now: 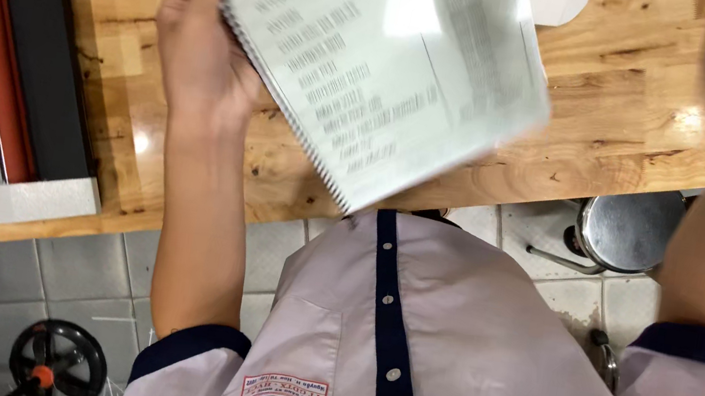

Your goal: The person aligns printed pages and inserts a spiral binding wire through pre-punched holes using a manual binding machine. They then use pliers to twist and secure the wire ends, completing the notebook assembly.

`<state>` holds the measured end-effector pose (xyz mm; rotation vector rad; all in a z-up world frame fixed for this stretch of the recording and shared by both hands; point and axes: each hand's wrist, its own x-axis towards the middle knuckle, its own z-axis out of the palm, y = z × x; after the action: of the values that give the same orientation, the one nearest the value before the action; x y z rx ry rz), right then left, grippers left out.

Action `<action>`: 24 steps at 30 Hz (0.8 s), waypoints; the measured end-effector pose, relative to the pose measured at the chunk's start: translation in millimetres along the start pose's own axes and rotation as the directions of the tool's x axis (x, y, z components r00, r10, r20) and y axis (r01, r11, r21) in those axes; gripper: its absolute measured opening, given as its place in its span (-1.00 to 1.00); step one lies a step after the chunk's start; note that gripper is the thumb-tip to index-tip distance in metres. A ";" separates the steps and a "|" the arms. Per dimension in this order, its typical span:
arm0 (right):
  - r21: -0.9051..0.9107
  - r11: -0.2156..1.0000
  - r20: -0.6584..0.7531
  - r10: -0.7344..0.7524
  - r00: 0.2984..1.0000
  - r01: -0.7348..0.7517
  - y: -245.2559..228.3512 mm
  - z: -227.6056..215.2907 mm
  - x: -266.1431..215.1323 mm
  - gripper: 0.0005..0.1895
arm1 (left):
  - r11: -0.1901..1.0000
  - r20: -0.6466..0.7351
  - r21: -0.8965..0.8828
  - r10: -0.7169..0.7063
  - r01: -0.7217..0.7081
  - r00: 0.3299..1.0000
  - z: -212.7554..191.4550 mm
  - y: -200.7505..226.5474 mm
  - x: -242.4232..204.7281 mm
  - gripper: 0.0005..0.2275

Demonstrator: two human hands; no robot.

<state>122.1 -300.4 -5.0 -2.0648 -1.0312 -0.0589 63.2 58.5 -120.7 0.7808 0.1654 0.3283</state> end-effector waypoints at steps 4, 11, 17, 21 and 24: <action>-0.130 0.983 -0.130 -0.145 0.981 0.128 5.8 66.5 -39.8 -0.64 | 0.968 -0.267 -0.251 -0.071 0.002 0.961 -53.9 -3.2 27.0 -0.63; -0.358 0.835 0.025 -0.438 0.899 0.417 23.0 134.8 -40.7 -0.64 | 0.914 -0.349 -0.392 -0.251 0.103 0.903 -107.5 -27.2 39.3 -0.60; -0.428 0.662 0.138 -0.624 0.769 0.615 20.9 113.8 -13.6 -0.79 | 0.901 -0.436 -0.420 -0.307 0.111 0.846 -120.4 -33.1 32.5 -0.63; -0.375 0.559 0.195 -0.732 0.652 0.740 2.8 90.8 16.5 -0.83 | 0.927 -0.459 -0.345 -0.305 0.149 0.834 -108.1 -40.5 15.2 -0.65; -0.371 0.528 0.240 -0.740 0.628 0.764 -19.8 70.0 46.0 -0.82 | 0.872 0.211 -0.315 -0.320 0.374 0.923 -96.8 -27.9 -19.3 -0.65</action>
<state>118.6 -216.2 -22.4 -1.8133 -2.0546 -0.7615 25.7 97.3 -207.9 0.4061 0.0961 -0.0500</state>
